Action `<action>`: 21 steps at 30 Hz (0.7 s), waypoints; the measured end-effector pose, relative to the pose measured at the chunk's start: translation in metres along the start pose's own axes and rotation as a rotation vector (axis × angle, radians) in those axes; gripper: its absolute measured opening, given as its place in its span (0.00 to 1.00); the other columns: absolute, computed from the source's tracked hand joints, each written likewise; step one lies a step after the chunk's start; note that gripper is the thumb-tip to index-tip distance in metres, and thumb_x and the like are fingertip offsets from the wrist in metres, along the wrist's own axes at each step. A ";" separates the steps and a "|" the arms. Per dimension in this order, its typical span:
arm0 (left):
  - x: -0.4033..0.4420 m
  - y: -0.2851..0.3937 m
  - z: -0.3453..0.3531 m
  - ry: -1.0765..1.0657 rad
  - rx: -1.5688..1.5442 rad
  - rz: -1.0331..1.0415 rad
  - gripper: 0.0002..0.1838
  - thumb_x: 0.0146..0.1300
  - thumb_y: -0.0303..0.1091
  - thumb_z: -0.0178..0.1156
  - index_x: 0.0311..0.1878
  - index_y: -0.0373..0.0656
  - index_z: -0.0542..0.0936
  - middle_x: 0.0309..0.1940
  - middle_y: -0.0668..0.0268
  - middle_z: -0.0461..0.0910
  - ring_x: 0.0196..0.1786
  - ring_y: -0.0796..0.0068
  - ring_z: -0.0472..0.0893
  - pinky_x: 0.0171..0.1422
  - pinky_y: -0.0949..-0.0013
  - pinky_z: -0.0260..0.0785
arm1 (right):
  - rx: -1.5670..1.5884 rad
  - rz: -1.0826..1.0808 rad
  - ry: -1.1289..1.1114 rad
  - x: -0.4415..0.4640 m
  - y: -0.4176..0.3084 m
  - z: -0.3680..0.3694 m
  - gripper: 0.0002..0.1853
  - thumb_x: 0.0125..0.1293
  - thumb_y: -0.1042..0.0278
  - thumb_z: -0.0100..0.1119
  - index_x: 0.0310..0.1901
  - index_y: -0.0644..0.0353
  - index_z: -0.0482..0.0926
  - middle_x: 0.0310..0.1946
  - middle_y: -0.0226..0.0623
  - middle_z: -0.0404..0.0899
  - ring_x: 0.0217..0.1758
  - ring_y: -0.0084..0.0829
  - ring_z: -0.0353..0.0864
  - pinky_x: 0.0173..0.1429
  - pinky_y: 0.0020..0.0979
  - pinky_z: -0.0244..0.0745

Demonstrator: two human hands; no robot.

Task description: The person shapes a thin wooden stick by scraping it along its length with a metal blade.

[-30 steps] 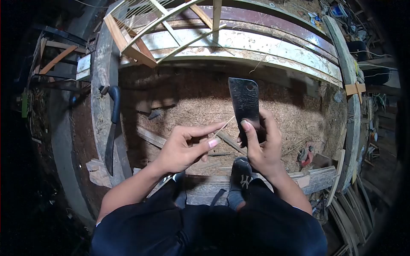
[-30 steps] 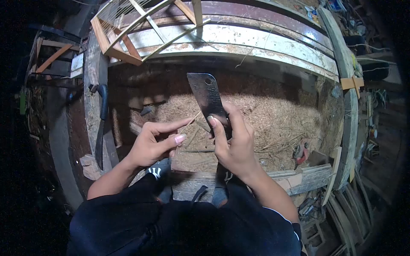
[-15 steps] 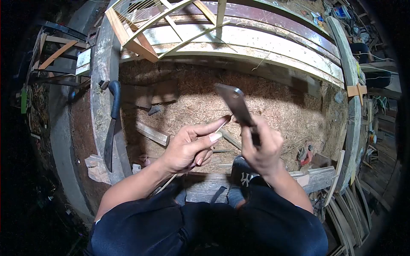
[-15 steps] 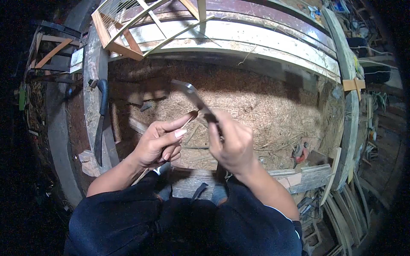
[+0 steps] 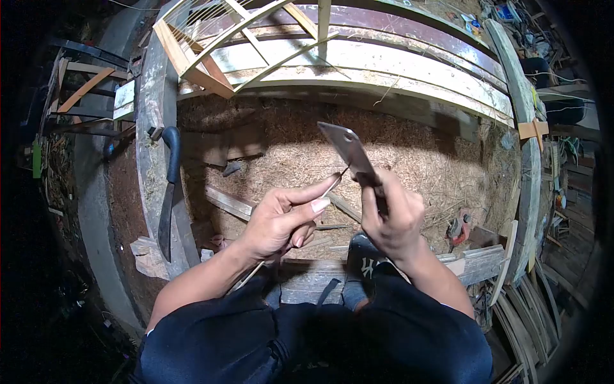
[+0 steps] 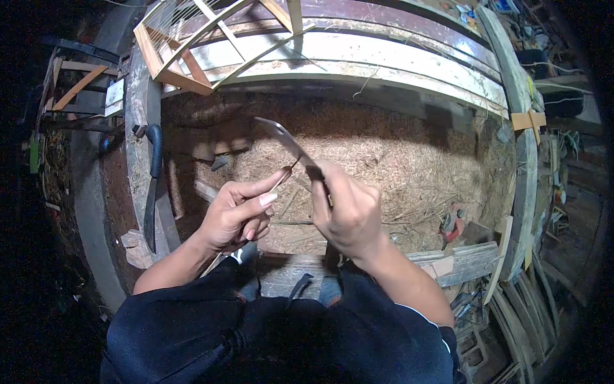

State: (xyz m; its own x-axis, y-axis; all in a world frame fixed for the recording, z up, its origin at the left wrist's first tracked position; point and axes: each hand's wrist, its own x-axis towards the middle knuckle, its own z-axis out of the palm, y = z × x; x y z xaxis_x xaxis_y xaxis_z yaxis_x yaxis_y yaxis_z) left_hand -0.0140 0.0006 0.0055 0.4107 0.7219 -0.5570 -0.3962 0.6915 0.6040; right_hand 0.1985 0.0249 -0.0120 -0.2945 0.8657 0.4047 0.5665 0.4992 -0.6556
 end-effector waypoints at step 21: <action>-0.013 0.118 0.100 0.067 0.274 0.038 0.16 0.74 0.34 0.64 0.60 0.39 0.84 0.21 0.70 0.78 0.18 0.87 0.71 0.21 0.78 0.61 | 0.096 -0.073 -0.220 0.111 -0.024 -0.122 0.17 0.65 0.81 0.63 0.55 0.60 0.77 0.33 0.46 0.85 0.33 0.42 0.90 0.33 0.38 0.81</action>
State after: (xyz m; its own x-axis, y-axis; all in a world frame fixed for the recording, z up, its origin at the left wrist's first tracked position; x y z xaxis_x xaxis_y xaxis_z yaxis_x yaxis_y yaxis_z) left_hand 0.0160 0.0697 0.1407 0.3405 0.7539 -0.5619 -0.1695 0.6370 0.7520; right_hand 0.2468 0.1046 0.1263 -0.4982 0.8092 0.3113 0.4654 0.5525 -0.6915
